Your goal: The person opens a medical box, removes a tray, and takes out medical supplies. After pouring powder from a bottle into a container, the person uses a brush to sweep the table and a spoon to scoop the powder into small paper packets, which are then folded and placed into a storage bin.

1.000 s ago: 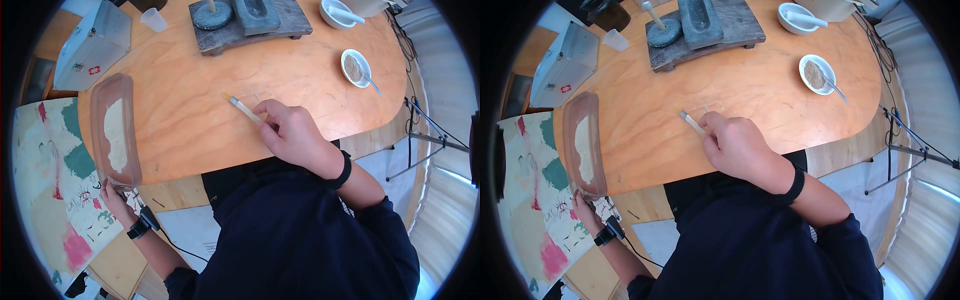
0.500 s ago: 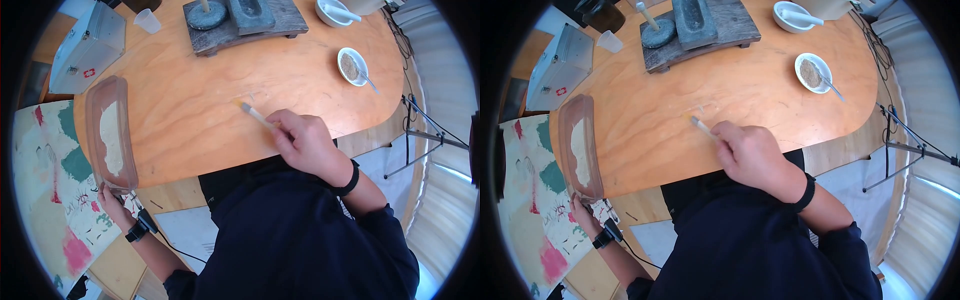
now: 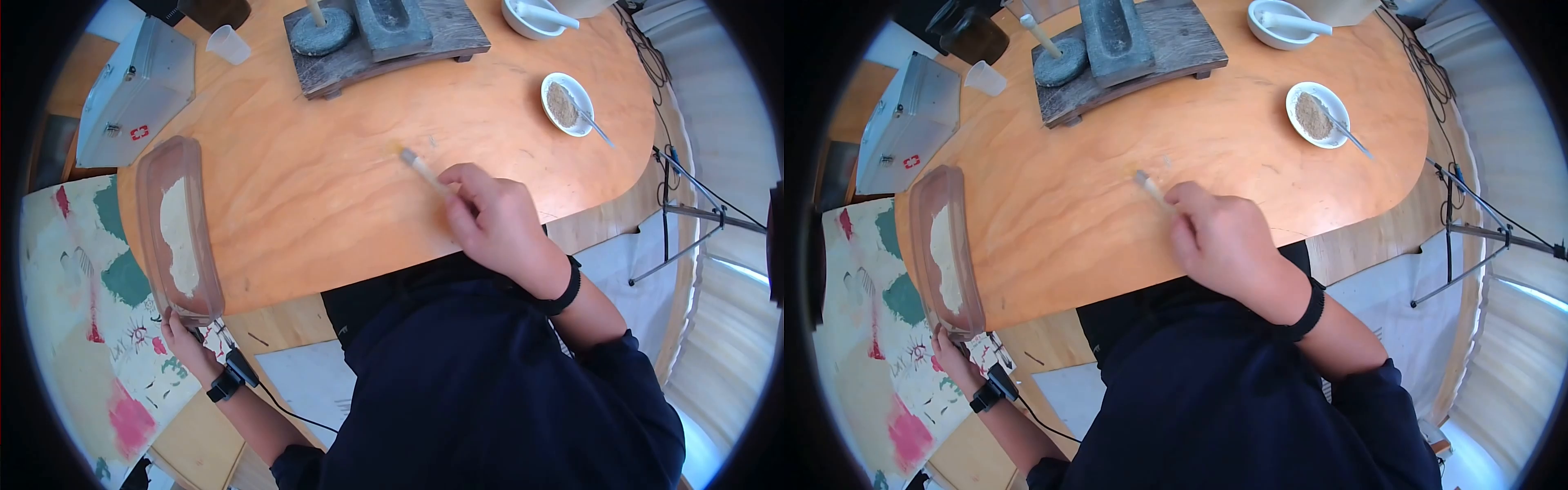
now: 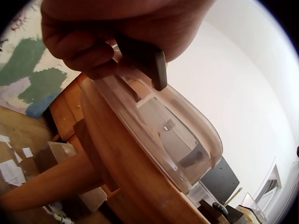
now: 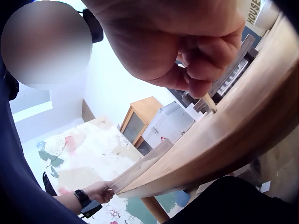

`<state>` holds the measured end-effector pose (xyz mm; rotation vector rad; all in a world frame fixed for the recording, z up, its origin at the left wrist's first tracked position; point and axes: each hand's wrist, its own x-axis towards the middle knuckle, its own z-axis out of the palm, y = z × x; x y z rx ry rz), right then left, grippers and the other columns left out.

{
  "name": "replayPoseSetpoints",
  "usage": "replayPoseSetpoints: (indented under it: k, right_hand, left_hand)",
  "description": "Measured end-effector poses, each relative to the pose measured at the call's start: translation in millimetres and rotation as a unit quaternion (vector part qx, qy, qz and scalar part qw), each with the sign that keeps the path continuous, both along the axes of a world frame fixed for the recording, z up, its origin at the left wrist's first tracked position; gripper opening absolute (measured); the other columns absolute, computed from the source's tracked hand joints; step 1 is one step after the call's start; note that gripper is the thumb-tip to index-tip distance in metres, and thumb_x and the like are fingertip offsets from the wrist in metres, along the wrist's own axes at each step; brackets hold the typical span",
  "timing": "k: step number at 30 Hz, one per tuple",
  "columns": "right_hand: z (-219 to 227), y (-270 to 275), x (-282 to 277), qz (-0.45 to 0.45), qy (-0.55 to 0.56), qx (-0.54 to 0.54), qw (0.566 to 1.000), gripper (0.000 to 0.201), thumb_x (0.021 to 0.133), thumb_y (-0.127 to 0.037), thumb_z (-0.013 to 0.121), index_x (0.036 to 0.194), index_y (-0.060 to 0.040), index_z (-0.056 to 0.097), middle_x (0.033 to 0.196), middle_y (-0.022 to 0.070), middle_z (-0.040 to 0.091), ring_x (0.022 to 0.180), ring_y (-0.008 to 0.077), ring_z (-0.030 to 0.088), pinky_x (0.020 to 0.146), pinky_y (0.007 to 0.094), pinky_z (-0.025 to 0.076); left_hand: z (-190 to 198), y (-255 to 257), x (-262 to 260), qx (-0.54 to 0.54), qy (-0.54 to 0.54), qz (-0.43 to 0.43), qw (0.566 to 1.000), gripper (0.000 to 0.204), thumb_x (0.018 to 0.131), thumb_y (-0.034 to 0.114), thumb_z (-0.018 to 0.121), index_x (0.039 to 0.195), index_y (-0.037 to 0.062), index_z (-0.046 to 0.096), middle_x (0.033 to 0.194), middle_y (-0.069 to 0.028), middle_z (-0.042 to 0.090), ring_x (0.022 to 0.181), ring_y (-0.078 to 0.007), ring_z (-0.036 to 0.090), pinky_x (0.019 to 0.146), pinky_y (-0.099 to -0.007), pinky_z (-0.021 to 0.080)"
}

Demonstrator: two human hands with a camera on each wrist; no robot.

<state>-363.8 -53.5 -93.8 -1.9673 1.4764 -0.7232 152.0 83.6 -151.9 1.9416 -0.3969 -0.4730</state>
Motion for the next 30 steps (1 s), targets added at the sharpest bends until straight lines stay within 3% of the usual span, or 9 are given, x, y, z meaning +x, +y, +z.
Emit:
replayPoseSetpoints:
  k: [5, 9, 11, 13, 17, 19, 25, 27, 30]
  right_hand:
    - [4, -1, -24, -0.096, 0.000, 0.044, 0.994, 0.015, 0.085, -0.003, 0.061, 0.100, -0.0013, 0.063, 0.063, 0.0146, 0.063, 0.053, 0.0302, 0.064, 0.052, 0.0389, 0.051]
    - [7, -3, -10, -0.049, -0.040, 0.012, 0.998, 0.013, 0.085, -0.003, 0.060, 0.098, -0.0010, 0.062, 0.063, 0.0154, 0.063, 0.054, 0.0315, 0.064, 0.052, 0.0399, 0.051]
    - [6, -3, 2, 0.024, -0.034, -0.010, 0.999, 0.014, 0.085, -0.003, 0.060, 0.098, -0.0011, 0.062, 0.063, 0.0165, 0.064, 0.056, 0.0339, 0.064, 0.053, 0.0426, 0.051]
    - [4, -2, 3, 0.016, -0.023, 0.009, 1.000, 0.015, 0.085, -0.004, 0.059, 0.099, -0.0013, 0.062, 0.064, 0.0174, 0.064, 0.058, 0.0358, 0.065, 0.054, 0.0446, 0.051]
    - [6, -6, -25, -0.065, -0.011, 0.024, 0.998, 0.015, 0.084, -0.003, 0.061, 0.099, -0.0013, 0.062, 0.062, 0.0147, 0.063, 0.055, 0.0341, 0.064, 0.054, 0.0415, 0.051]
    - [8, -5, -32, -0.090, -0.008, 0.050, 0.995, 0.015, 0.084, -0.003, 0.061, 0.099, -0.0012, 0.062, 0.063, 0.0139, 0.063, 0.055, 0.0332, 0.063, 0.054, 0.0401, 0.051]
    - [5, 4, -31, 0.046, -0.008, -0.014, 0.999, 0.014, 0.084, -0.003, 0.062, 0.098, -0.0030, 0.063, 0.064, 0.0124, 0.063, 0.057, 0.0315, 0.064, 0.053, 0.0391, 0.051]
    - [3, 3, -38, 0.028, 0.011, -0.030, 0.999, 0.014, 0.084, -0.003, 0.062, 0.098, -0.0035, 0.063, 0.063, 0.0122, 0.063, 0.056, 0.0309, 0.063, 0.053, 0.0397, 0.050]
    - [4, 0, -53, -0.086, 0.037, 0.016, 0.995, 0.014, 0.084, -0.004, 0.063, 0.098, -0.0040, 0.064, 0.063, 0.0123, 0.062, 0.055, 0.0296, 0.064, 0.052, 0.0376, 0.050]
  left_hand:
    - [-5, 7, 10, 0.006, 0.010, -0.012, 1.000, 0.036, 0.100, 0.018, 0.054, 0.130, -0.0023, 0.056, 0.122, -0.0112, 0.063, 0.111, -0.0191, 0.061, 0.095, -0.0325, 0.048]
    - [0, 0, 2, 0.018, 0.000, 0.002, 1.000, 0.035, 0.100, 0.018, 0.053, 0.129, -0.0022, 0.056, 0.122, -0.0116, 0.063, 0.110, -0.0194, 0.062, 0.095, -0.0327, 0.049]
    - [3, -3, -3, 0.016, -0.006, 0.001, 1.000, 0.035, 0.100, 0.018, 0.053, 0.128, -0.0022, 0.057, 0.122, -0.0118, 0.063, 0.109, -0.0193, 0.062, 0.093, -0.0324, 0.050]
    - [3, -1, 1, 0.031, -0.006, 0.001, 0.999, 0.035, 0.100, 0.018, 0.053, 0.128, -0.0020, 0.056, 0.121, -0.0114, 0.064, 0.106, -0.0191, 0.064, 0.090, -0.0319, 0.052]
    - [3, 4, 4, 0.064, -0.001, -0.001, 0.998, 0.034, 0.100, 0.018, 0.053, 0.128, -0.0017, 0.057, 0.119, -0.0109, 0.064, 0.104, -0.0184, 0.064, 0.087, -0.0307, 0.053]
    - [-3, 5, 8, 0.025, 0.005, -0.005, 1.000, 0.033, 0.100, 0.018, 0.053, 0.127, -0.0011, 0.057, 0.116, -0.0099, 0.065, 0.101, -0.0174, 0.065, 0.084, -0.0293, 0.053]
    - [3, -1, 2, 0.043, -0.006, 0.001, 0.999, 0.034, 0.099, 0.018, 0.053, 0.127, -0.0015, 0.057, 0.116, -0.0101, 0.064, 0.102, -0.0176, 0.064, 0.085, -0.0300, 0.052]
    - [2, 0, 3, 0.039, -0.002, -0.001, 0.999, 0.034, 0.099, 0.018, 0.053, 0.127, -0.0017, 0.057, 0.117, -0.0104, 0.064, 0.103, -0.0179, 0.064, 0.086, -0.0304, 0.052]
    - [1, 2, 3, 0.033, -0.004, -0.003, 0.999, 0.034, 0.099, 0.018, 0.053, 0.127, -0.0016, 0.057, 0.117, -0.0105, 0.064, 0.103, -0.0181, 0.064, 0.087, -0.0310, 0.052]
